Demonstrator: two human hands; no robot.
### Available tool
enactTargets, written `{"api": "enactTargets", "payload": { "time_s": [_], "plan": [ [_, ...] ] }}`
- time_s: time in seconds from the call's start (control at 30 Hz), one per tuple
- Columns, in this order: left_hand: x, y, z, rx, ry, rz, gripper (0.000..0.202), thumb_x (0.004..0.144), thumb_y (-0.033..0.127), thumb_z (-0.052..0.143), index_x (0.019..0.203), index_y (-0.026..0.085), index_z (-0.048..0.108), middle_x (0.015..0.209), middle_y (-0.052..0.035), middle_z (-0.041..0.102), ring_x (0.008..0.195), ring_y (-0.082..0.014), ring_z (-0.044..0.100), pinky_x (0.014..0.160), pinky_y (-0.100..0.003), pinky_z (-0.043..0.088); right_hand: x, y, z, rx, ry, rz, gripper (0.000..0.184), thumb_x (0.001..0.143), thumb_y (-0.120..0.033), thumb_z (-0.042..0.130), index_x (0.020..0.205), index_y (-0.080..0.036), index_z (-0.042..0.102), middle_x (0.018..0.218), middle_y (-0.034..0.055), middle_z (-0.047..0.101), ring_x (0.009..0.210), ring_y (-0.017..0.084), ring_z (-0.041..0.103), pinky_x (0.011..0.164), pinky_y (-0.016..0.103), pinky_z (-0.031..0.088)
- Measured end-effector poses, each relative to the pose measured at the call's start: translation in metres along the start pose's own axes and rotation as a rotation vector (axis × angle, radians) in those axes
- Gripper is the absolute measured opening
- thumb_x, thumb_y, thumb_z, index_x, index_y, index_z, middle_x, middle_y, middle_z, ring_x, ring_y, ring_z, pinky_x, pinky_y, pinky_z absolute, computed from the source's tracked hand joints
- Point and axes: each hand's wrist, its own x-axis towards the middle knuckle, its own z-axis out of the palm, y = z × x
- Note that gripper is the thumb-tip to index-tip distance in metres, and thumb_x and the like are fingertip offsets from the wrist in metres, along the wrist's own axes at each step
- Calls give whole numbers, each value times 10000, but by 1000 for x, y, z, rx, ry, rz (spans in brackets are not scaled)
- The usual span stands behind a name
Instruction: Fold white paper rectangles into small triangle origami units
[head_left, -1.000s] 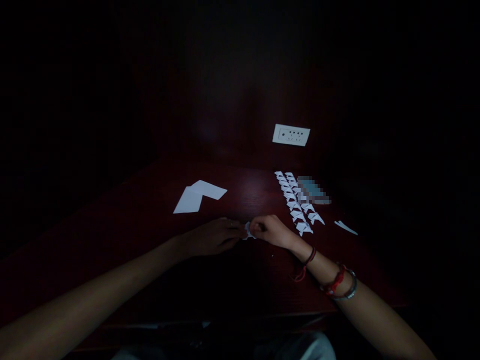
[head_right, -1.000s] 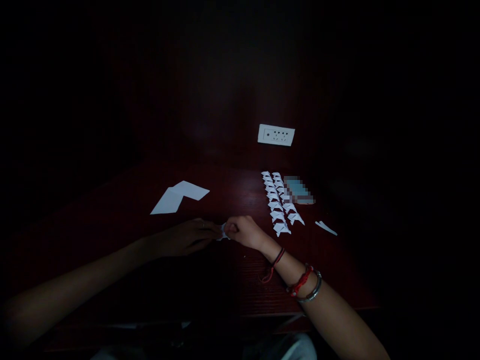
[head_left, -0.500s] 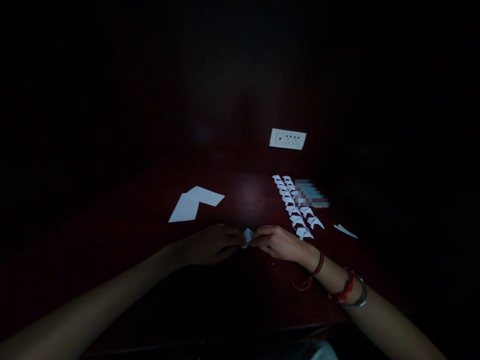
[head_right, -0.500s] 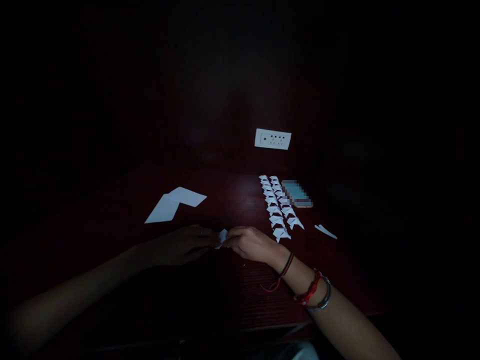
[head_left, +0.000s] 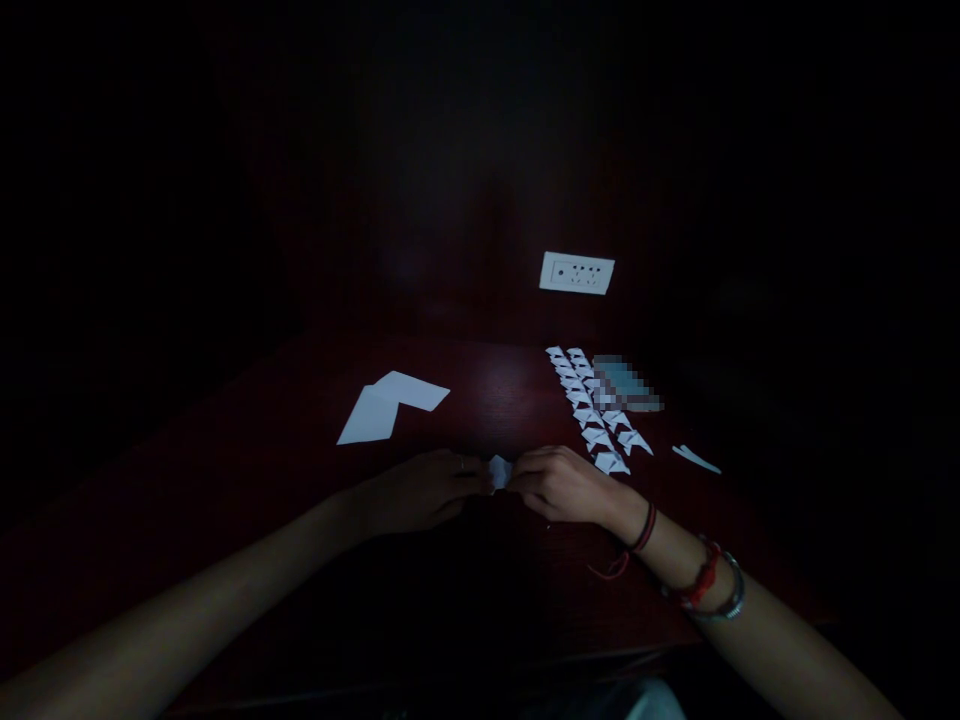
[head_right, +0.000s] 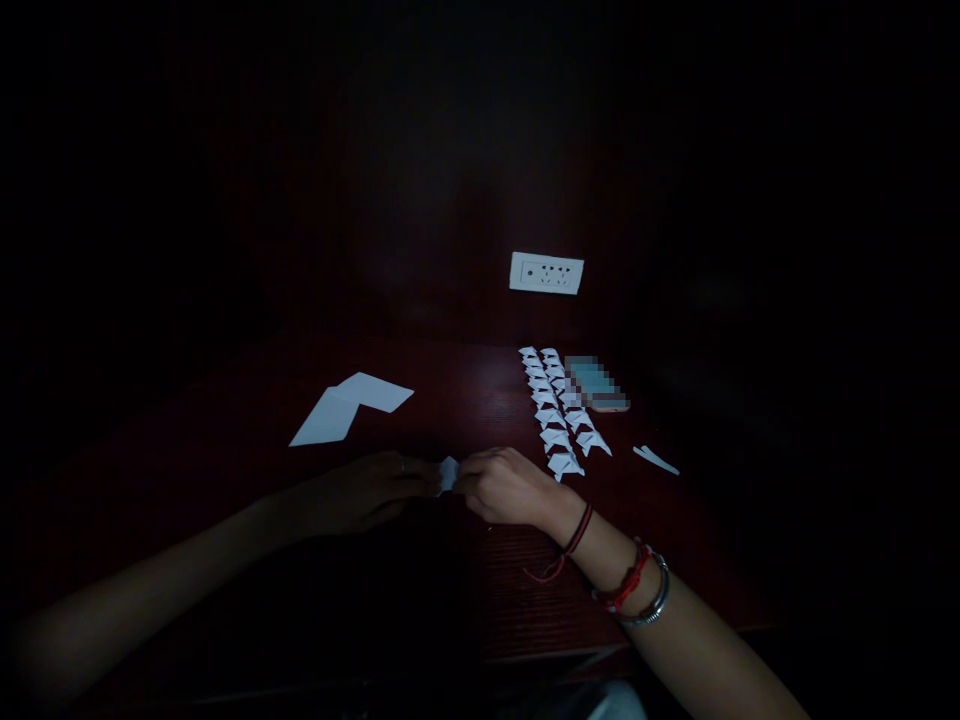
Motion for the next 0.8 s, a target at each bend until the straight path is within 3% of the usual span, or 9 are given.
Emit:
{"api": "enactTargets", "payload": {
  "time_s": [0.23, 0.4, 0.6, 0.8],
  "plan": [
    [-1, 3, -2, -15, 24, -3, 391, 792, 80, 420, 1147, 240, 459, 1184, -32, 482, 1064, -183, 447, 870, -328, 360, -3, 2, 0, 23, 25, 73, 192, 763, -136, 432, 794, -148, 622, 770, 39, 577, 718, 129, 518, 715, 250, 409],
    [1, 3, -3, -34, 17, -19, 403, 784, 82, 425, 1151, 245, 451, 1176, -29, 480, 1010, -181, 472, 843, -333, 376, 0, 2, -2, 121, 98, 126, 313, 781, -96, 395, 1033, -182, 559, 927, 36, 551, 784, 110, 520, 705, 223, 417],
    [1, -1, 3, -52, 22, -50, 420, 786, 81, 419, 1175, 240, 431, 1145, -32, 500, 933, -172, 499, 817, -332, 386, 1, 3, 3, 115, 0, 93, 335, 784, -95, 394, 1048, -214, 561, 952, 31, 536, 809, 110, 515, 722, 236, 429],
    [3, 0, 4, -75, 56, -27, 417, 783, 84, 423, 1162, 253, 450, 1145, -26, 501, 961, -169, 491, 823, -324, 379, 2, 0, 3, 133, -3, 102, 292, 796, -113, 398, 1013, -199, 575, 956, 31, 538, 824, 111, 518, 744, 233, 429]
  ]
}}
